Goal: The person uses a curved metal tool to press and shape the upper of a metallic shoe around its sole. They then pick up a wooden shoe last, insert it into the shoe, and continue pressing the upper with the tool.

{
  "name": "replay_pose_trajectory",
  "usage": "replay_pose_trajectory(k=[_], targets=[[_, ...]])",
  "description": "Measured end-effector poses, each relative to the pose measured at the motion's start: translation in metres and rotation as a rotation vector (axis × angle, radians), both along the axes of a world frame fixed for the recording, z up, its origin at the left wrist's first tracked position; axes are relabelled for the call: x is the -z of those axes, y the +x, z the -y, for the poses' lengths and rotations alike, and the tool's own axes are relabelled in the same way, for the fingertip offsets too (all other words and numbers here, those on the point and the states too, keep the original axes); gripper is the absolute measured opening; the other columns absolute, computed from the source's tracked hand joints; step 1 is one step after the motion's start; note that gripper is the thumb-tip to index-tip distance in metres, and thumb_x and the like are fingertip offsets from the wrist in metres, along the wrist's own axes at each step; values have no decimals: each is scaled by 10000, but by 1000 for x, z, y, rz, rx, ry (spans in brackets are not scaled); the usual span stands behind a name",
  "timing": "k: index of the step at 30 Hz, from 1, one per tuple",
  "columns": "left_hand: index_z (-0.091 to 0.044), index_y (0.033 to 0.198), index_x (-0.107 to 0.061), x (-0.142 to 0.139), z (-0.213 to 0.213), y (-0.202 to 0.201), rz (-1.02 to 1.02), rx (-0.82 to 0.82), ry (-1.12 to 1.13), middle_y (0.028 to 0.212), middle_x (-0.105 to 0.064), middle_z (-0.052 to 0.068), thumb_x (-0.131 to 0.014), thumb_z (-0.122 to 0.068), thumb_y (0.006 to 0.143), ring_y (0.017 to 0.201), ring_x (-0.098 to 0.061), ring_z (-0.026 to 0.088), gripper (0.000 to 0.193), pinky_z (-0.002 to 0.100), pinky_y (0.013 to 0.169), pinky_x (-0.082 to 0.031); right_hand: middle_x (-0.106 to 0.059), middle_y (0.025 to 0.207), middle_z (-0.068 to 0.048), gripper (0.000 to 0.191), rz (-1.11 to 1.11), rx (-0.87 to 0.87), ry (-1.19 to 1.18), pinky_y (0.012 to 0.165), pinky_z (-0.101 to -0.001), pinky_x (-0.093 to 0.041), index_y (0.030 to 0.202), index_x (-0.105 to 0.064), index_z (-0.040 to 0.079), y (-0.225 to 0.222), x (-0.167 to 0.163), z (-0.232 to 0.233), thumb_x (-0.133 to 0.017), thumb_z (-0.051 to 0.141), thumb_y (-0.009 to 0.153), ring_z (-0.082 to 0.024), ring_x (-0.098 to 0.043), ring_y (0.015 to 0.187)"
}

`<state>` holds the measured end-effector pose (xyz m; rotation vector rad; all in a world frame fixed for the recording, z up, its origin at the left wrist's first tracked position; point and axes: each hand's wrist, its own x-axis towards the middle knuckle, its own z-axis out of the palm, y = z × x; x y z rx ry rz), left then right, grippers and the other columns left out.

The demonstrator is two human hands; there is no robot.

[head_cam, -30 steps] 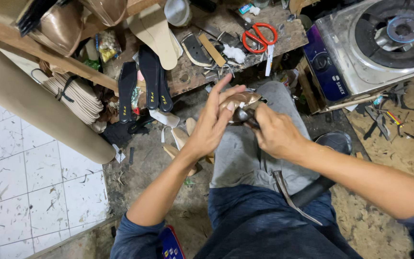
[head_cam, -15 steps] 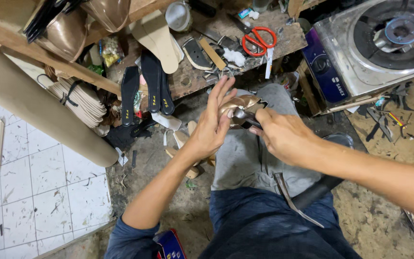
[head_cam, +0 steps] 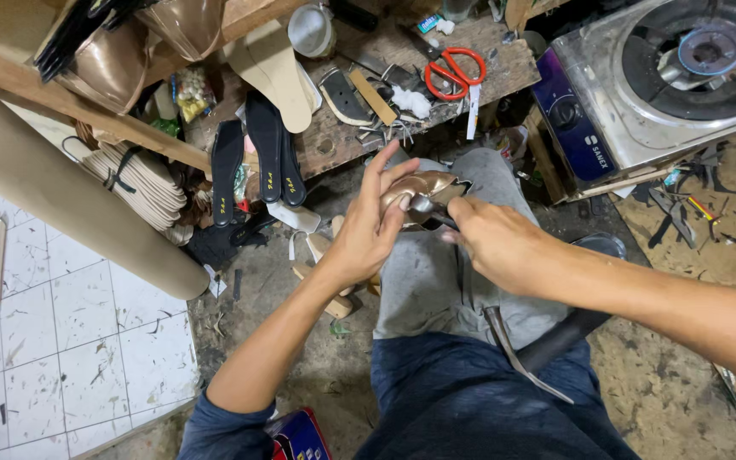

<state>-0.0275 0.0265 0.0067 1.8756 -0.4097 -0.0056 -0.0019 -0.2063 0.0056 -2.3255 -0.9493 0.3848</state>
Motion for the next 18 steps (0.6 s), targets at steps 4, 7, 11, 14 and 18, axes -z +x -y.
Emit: replay_pose_trajectory(k=[4,7,11,14,18], targets=[[-51,1612,-199,4,1,3,-109,-18,-112,1547,-538,202,-480,4,1072,1385,-578,268,611,372,1164,-459,-648,987,-284,235,112,123,50,675,-563,-515,1047,-505,-55,-10,21,-15,-627,77,896,-491,-654,809],[-39,1591,-254,7,5,5,-201,-40,-238,1534,-555,200,-508,1,1072,1364,-568,258,580,355,1144,-456,-624,1019,-320,292,275,166,146,655,-559,-521,1076,-483,-94,-19,38,-24,-581,-44,806,-497,-656,775],[-41,1585,-265,2,3,0,-84,-45,-71,1502,-593,182,-494,6,1043,1342,-610,238,590,324,1116,-479,-613,1037,-317,326,374,47,46,695,-538,-539,1053,-485,-75,-17,32,-11,-589,-52,746,-500,-664,824],[-42,1590,-247,-3,-1,0,23,-29,38,1486,-608,177,-485,10,1024,1330,-635,236,616,323,1113,-488,-619,1048,-324,367,260,-36,65,692,-537,-535,1056,-488,-79,2,13,-1,-571,-65,698,-518,-656,827],[-42,1572,-264,-2,-1,-1,-43,-43,27,1489,-610,169,-495,-9,1015,1281,-658,227,603,308,1026,-507,-712,875,-235,228,-217,-7,126,724,-515,-540,1027,-568,-12,6,5,-4,-658,193,983,-462,-703,868]])
